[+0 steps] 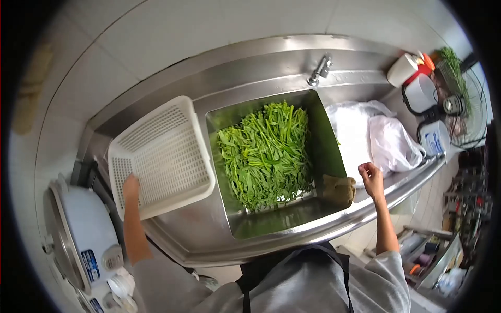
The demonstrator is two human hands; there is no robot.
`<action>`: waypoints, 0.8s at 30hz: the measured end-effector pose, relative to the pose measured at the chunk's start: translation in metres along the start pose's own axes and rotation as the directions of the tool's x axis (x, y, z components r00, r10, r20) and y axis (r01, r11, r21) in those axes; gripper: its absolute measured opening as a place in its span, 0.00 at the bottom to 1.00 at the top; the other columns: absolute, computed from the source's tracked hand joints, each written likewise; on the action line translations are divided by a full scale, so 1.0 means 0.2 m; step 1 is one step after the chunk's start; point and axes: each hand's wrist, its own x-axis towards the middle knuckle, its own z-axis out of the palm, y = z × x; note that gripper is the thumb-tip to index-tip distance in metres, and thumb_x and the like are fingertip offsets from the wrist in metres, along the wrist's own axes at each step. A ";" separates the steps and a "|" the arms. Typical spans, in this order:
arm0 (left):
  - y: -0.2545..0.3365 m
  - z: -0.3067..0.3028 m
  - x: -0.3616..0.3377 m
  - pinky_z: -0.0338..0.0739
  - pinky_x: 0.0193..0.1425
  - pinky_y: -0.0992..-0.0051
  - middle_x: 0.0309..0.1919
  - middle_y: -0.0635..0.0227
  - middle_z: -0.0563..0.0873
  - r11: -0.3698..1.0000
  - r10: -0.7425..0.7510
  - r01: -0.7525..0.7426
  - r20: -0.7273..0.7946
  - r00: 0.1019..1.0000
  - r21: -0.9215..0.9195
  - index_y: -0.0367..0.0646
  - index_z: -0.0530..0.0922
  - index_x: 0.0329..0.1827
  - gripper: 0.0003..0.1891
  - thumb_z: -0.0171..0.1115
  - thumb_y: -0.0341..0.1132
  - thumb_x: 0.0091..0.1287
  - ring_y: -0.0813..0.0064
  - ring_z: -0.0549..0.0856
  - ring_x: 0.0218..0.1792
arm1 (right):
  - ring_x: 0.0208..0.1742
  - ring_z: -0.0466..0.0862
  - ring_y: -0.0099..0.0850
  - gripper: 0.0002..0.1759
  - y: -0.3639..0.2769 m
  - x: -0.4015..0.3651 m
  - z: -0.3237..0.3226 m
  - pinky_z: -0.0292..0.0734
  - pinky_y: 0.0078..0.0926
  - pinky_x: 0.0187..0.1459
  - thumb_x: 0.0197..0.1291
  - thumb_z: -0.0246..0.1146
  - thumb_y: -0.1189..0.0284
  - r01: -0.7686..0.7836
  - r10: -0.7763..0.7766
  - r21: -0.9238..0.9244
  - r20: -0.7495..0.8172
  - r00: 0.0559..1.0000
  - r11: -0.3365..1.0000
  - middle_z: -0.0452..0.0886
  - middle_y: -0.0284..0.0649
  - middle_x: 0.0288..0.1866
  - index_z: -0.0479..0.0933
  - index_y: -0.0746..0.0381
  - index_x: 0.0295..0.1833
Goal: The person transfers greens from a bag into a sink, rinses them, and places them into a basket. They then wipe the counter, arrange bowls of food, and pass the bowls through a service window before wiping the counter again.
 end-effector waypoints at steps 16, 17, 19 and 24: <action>-0.03 -0.24 -0.01 0.72 0.40 0.70 0.34 0.59 0.77 0.944 0.114 -0.167 -0.192 0.975 -0.285 0.35 0.74 0.31 0.05 0.51 0.28 0.61 0.62 0.78 0.35 | 0.18 0.73 0.28 0.11 -0.11 0.16 0.08 0.70 0.26 0.27 0.55 0.60 0.69 0.124 -0.127 0.050 0.060 0.990 0.991 0.78 0.42 0.22 0.77 0.67 0.32; 0.03 -0.43 -0.03 0.71 0.39 0.72 0.33 0.61 0.76 0.819 -0.060 -0.072 -0.210 0.976 -0.569 0.36 0.72 0.32 0.05 0.52 0.29 0.61 0.64 0.77 0.33 | 0.17 0.73 0.28 0.12 -0.10 0.22 0.09 0.69 0.26 0.25 0.55 0.60 0.67 0.156 -0.157 0.031 0.031 0.987 0.987 0.77 0.42 0.20 0.77 0.67 0.30; 0.27 -0.91 -0.18 0.71 0.39 0.74 0.32 0.64 0.76 0.731 -0.076 -0.096 -0.221 0.972 -0.675 0.37 0.72 0.33 0.04 0.53 0.29 0.61 0.68 0.76 0.32 | 0.15 0.70 0.28 0.17 -0.04 0.40 0.12 0.66 0.26 0.22 0.57 0.59 0.63 0.208 -0.207 0.050 -0.021 0.978 0.977 0.74 0.45 0.15 0.77 0.68 0.26; 1.17 -1.16 -0.40 0.73 0.43 0.76 0.40 0.65 0.78 0.450 0.241 -0.219 -0.119 0.963 -0.866 0.39 0.72 0.37 0.07 0.57 0.22 0.55 0.72 0.78 0.38 | 0.45 0.76 0.46 0.11 -0.23 1.16 0.37 0.72 0.36 0.44 0.58 0.55 0.70 0.457 -0.375 0.153 -0.378 0.846 0.876 0.78 0.51 0.41 0.77 0.65 0.41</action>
